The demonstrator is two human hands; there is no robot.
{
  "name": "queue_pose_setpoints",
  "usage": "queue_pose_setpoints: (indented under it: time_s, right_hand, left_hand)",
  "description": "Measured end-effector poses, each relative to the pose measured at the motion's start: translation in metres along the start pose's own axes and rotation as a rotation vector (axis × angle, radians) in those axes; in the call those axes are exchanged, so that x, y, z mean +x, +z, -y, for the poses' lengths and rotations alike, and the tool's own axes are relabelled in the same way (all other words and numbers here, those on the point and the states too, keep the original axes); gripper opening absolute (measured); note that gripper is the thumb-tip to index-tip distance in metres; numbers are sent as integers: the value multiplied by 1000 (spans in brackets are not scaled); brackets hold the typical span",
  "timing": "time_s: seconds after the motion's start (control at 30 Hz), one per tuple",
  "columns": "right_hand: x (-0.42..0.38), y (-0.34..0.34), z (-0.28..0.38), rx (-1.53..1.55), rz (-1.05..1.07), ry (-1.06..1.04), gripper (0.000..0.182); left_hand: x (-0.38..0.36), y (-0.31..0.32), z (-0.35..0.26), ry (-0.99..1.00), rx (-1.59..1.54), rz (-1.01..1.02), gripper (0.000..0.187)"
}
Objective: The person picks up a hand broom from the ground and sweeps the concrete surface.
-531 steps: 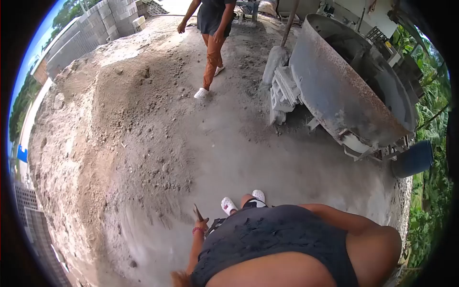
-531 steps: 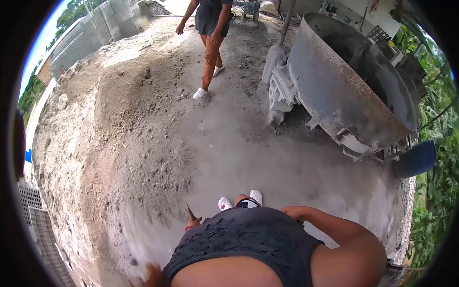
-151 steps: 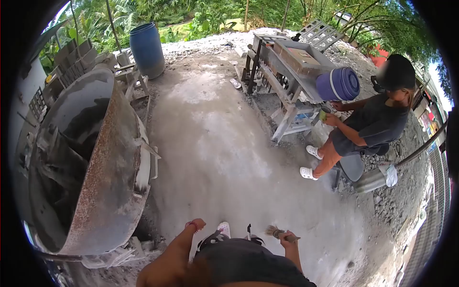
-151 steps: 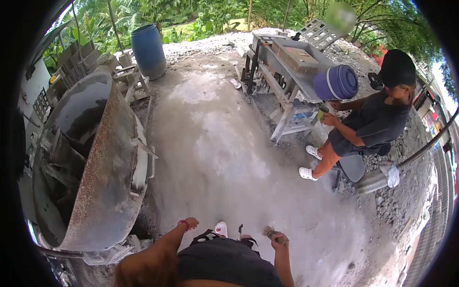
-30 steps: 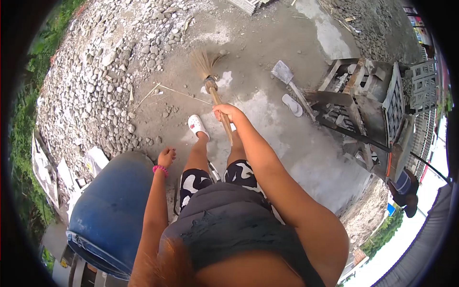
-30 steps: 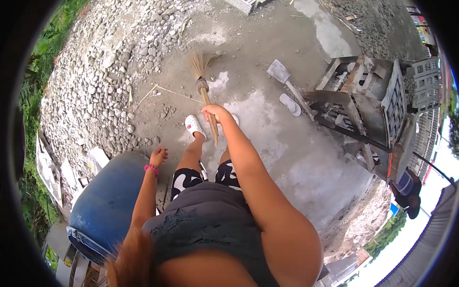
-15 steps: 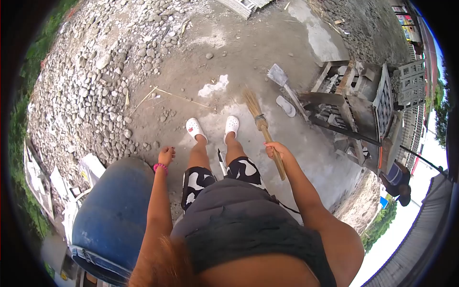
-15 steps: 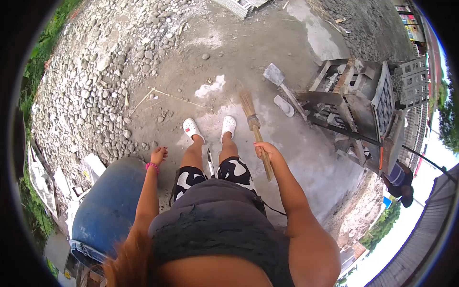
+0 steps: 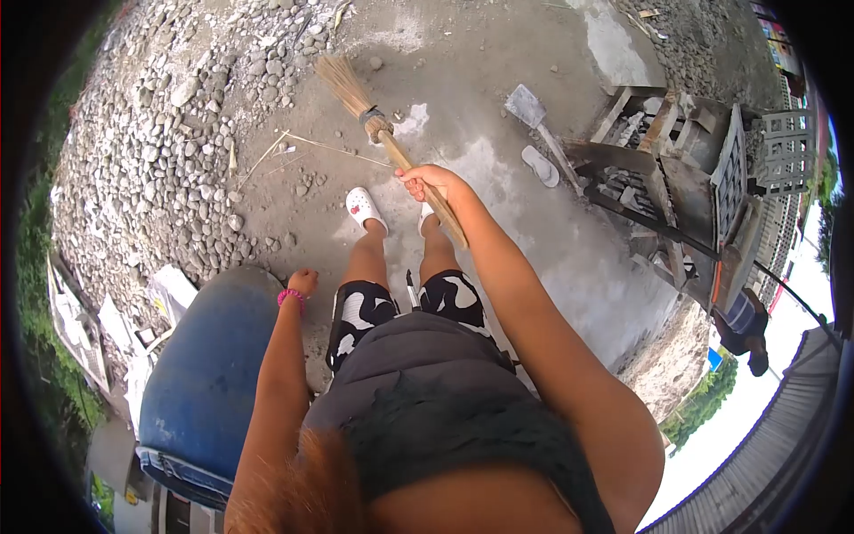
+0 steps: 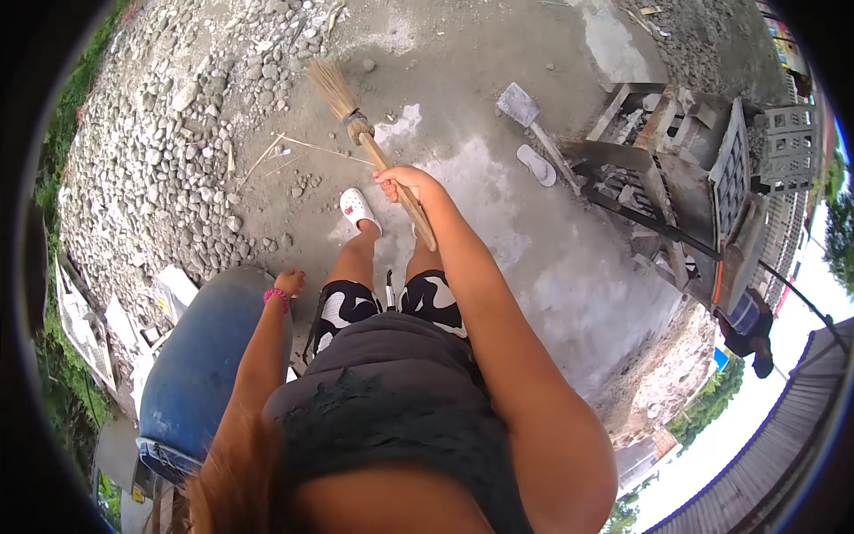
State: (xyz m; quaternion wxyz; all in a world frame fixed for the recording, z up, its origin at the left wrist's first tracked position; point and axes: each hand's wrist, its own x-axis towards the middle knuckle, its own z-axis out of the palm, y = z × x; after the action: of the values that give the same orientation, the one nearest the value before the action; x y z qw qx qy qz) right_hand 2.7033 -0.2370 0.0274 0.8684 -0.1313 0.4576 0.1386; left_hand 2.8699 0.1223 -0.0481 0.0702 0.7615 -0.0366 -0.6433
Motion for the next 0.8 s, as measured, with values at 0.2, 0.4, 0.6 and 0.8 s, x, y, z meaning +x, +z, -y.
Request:
queue_pose_setpoints:
  time_s: [0.2, 0.4, 0.6, 0.8]
  right_hand:
    - [-99, -22, -30, 40, -52, -51, 27]
    - [-141, -121, -58, 822, -171, -79, 6]
    - [-43, -170, 7, 789, -512, -437, 19]
    - [65, -53, 80, 306, -253, -182, 9]
  left_hand:
    - [-1, -46, -98, 265, -327, -122, 24]
    - [-6, -54, -152, 372, -408, -103, 26]
    - [-8, -8, -101, 253, -184, -229, 23]
    - [-33, 48, -44, -79, -22, -215, 18]
